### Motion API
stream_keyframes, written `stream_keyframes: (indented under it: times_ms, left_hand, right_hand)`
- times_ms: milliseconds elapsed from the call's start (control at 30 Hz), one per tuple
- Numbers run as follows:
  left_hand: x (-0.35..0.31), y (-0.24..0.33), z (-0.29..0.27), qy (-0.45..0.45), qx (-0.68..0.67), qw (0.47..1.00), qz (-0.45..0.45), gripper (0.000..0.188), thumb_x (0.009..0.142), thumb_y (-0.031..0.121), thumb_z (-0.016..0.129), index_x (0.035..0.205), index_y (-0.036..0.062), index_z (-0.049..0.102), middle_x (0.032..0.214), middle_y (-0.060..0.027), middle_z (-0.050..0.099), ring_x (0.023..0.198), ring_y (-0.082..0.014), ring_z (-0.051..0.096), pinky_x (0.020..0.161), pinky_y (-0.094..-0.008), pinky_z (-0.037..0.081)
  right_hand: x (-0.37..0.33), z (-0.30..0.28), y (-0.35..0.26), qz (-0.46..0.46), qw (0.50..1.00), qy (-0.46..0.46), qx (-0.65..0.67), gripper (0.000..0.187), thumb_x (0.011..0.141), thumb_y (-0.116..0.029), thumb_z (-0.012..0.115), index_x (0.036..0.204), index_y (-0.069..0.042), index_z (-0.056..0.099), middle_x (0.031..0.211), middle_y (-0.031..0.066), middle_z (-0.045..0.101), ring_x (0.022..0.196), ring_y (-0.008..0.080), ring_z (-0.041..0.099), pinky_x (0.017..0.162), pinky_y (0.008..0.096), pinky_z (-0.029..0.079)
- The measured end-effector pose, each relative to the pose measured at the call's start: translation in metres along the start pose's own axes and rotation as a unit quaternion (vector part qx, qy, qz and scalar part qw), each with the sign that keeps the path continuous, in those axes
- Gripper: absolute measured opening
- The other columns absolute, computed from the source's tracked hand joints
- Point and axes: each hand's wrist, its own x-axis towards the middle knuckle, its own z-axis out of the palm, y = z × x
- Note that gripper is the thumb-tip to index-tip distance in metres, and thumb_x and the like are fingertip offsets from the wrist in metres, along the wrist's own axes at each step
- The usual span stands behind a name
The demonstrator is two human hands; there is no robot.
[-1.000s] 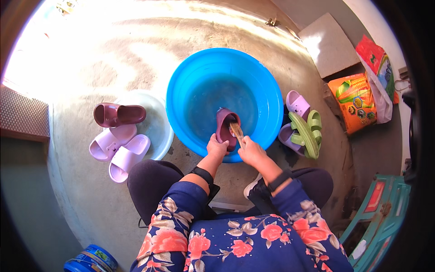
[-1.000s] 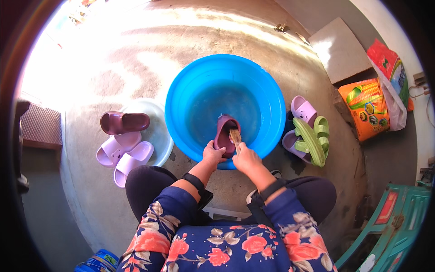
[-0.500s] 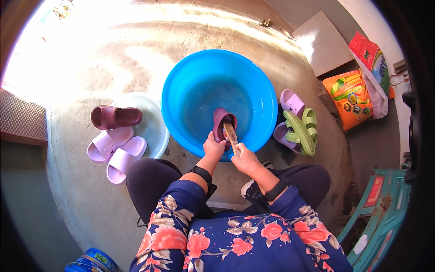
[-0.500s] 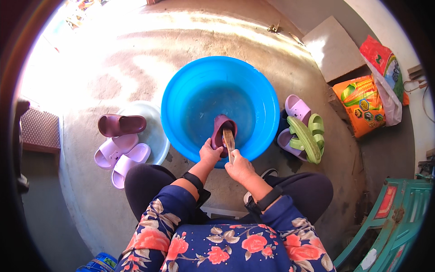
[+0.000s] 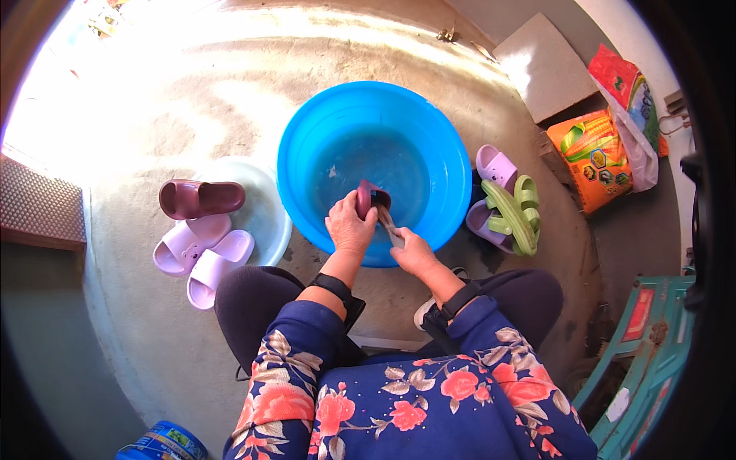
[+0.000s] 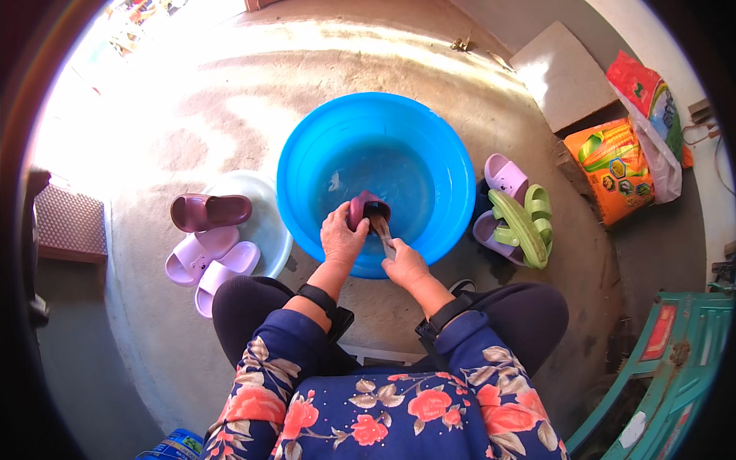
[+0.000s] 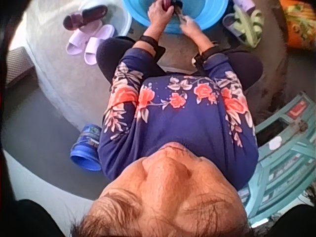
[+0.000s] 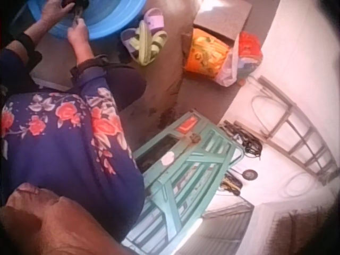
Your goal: The person scrubs a pair of maroon slippers and then a pair of green slippers using a brush in a blue basin of water. The cleaned slippers are placed into a smaller white basin beside the blue one.
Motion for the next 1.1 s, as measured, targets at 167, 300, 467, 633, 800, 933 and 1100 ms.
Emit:
stream_keyframes:
  times_ms: [167,300,467,633,800,933,1100]
  left_hand:
    - [-0.004,-0.006,0.006,-0.026,-0.072,0.997,-0.015,0.073,0.065,0.009,0.061,0.127,0.0165,0.024,0.109,-0.0154,0.047,0.097,-0.0341,0.049,0.079,-0.0411,0.042]
    - [0.002,-0.006,-0.004,-0.074,0.022,0.992,-0.102,0.077,0.064,0.009,0.059,0.129,0.0218,0.02,0.104,-0.0144,0.049,0.091,-0.0326,0.053,0.076,-0.0406,0.044]
    - [0.002,-0.004,-0.017,-0.111,0.077,0.986,-0.1,0.065,0.064,0.009,0.058,0.12,0.0239,0.029,0.099,-0.0114,0.053,0.089,-0.0315,0.055,0.072,-0.0407,0.045]
    - [0.002,-0.007,-0.024,-0.15,0.107,0.976,-0.119,0.049,0.065,0.004,0.053,0.108,0.0205,0.036,0.096,-0.0102,0.056,0.089,-0.0318,0.054,0.07,-0.0415,0.044]
    - [-0.002,-0.016,-0.019,-0.104,0.081,0.99,-0.057,0.05,0.066,0.002,0.05,0.11,0.0192,0.036,0.095,-0.0125,0.056,0.088,-0.0338,0.054,0.072,-0.0416,0.043]
    - [-0.001,-0.023,-0.015,-0.072,0.055,0.993,-0.076,0.053,0.064,0.002,0.052,0.112,0.018,0.037,0.097,-0.015,0.056,0.088,-0.0352,0.054,0.075,-0.041,0.043]
    - [0.003,-0.029,-0.014,-0.037,0.011,0.993,-0.114,0.051,0.066,-0.001,0.049,0.113,0.0183,0.038,0.099,-0.0144,0.054,0.086,-0.0351,0.054,0.073,-0.0416,0.043]
  right_hand:
    - [-0.011,-0.016,-0.01,0.007,0.999,-0.015,-0.046,0.043,0.069,-0.02,0.053,0.11,-0.008,0.049,0.097,0.0192,0.057,0.09,0.0327,0.054,0.077,0.0361,0.043]
    - [-0.026,-0.065,-0.008,-0.05,0.998,-0.007,0.025,0.041,0.068,-0.017,0.054,0.107,-0.004,0.053,0.087,0.0142,0.06,0.077,0.021,0.058,0.069,0.0293,0.044]
    - [-0.019,-0.094,-0.001,-0.126,0.979,0.071,0.141,0.041,0.07,-0.014,0.056,0.108,0.001,0.051,0.079,0.0069,0.058,0.068,0.0101,0.052,0.061,0.024,0.043]
    - [0.024,-0.032,0.005,-0.015,0.989,0.038,0.14,0.041,0.066,-0.021,0.056,0.103,-0.003,0.054,0.087,0.017,0.06,0.078,0.0278,0.059,0.068,0.0322,0.045]
    - [0.067,-0.01,0.036,0.021,0.989,0.054,0.134,0.035,0.067,-0.021,0.054,0.099,-0.007,0.056,0.084,0.0158,0.06,0.079,0.0286,0.059,0.069,0.0331,0.046]
    - [0.081,0.002,0.045,0.05,0.992,0.049,0.105,0.037,0.067,-0.02,0.056,0.102,-0.008,0.054,0.083,0.0125,0.058,0.073,0.0238,0.056,0.065,0.0329,0.044]
    - [0.085,0.0,0.047,0.09,0.995,-0.005,0.047,0.042,0.07,-0.023,0.053,0.11,-0.013,0.049,0.106,0.0157,0.054,0.099,0.03,0.051,0.082,0.037,0.041]
